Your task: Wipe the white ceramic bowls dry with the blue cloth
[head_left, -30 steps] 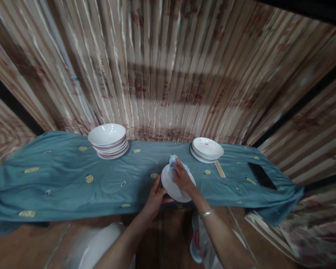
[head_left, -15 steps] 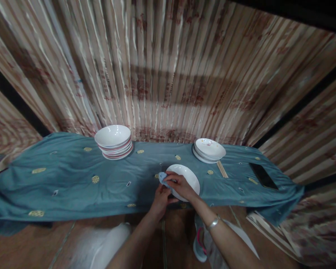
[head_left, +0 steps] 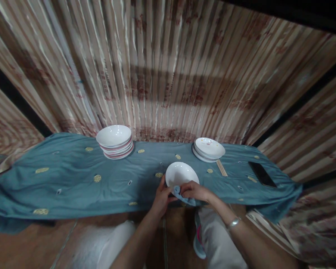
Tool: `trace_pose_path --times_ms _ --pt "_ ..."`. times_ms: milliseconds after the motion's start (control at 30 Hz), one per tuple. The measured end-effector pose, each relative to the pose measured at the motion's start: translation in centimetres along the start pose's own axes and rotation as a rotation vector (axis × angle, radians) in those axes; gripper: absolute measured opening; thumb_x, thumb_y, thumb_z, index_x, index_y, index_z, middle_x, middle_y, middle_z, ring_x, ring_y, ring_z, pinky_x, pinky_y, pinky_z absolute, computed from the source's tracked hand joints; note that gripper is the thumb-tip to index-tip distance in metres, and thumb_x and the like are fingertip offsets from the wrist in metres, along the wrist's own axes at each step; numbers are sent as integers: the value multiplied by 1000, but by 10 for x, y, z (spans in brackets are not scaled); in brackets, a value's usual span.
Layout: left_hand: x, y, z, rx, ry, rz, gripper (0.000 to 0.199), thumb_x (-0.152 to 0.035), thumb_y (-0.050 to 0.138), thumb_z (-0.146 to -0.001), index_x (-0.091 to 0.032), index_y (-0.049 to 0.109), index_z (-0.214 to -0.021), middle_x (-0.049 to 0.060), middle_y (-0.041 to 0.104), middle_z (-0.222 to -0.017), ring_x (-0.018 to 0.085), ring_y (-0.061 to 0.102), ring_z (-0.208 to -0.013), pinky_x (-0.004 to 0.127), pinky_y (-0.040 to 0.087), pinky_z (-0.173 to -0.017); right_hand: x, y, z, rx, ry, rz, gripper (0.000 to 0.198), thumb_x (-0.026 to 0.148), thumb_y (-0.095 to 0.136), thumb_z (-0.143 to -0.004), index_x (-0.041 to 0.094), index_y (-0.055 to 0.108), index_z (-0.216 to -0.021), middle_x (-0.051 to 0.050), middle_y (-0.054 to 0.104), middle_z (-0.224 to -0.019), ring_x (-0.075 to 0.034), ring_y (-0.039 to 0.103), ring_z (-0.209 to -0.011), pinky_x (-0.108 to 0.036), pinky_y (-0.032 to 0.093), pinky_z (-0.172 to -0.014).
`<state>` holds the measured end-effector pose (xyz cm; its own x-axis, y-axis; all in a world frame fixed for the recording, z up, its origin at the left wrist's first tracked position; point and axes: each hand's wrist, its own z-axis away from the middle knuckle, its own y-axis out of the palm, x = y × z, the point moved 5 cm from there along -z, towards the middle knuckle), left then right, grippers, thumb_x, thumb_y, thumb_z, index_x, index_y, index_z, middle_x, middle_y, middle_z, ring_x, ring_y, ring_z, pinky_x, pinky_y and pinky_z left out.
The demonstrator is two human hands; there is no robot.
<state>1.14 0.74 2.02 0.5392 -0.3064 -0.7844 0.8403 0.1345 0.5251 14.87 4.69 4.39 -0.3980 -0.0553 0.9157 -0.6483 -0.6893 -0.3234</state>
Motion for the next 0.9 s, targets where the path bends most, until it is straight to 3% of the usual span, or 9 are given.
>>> trace_pose_path --times_ms 200,433,500,633,767,900 --pt "3 -3 -2 -54 11 4 90 -16 69 -66 -22 31 -148 13 63 -117 24 64 -88 36 59 -63 -13 -25 15 -202 -48 500 21 7 55 -65 18 72 -69 -3 72 -87 -17 65 -83 -25 47 -77" --pt "4 -5 -6 -101 29 -6 89 -11 69 -64 -20 35 -146 10 65 -104 22 62 -87 35 59 -63 -19 -48 4 -422 17 833 24 3 48 -75 18 67 -73 -5 70 -87 -17 64 -87 -24 46 -80" --pt "5 -7 -8 -100 27 -16 88 -10 69 -64 -21 36 -145 7 66 -99 20 63 -83 34 59 -63 -21 -51 -4 -502 -1 858 24 3 46 -78 17 65 -76 -7 69 -89 -18 64 -90 -27 46 -84" --pt "5 -9 -10 -75 33 -29 86 -13 69 -65 -22 37 -144 5 67 -95 19 63 -78 33 59 -61 -29 -48 -26 -610 -68 841 24 5 46 -80 15 66 -88 -13 64 -115 -23 59 -109 -35 43 -99" --pt "1 -7 -8 -54 30 -46 82 -16 70 -64 -21 41 -141 6 67 -96 20 64 -78 34 58 -60 -35 -38 -45 -622 -180 783 31 7 44 -81 13 64 -104 -13 57 -129 -26 49 -126 -41 37 -109" --pt "0 -5 -7 -45 27 -61 78 -16 68 -65 -23 46 -139 6 67 -99 19 63 -80 31 57 -62 -35 -28 -58 -593 -275 643 36 12 46 -81 16 62 -113 -14 50 -139 -26 45 -130 -46 35 -111"
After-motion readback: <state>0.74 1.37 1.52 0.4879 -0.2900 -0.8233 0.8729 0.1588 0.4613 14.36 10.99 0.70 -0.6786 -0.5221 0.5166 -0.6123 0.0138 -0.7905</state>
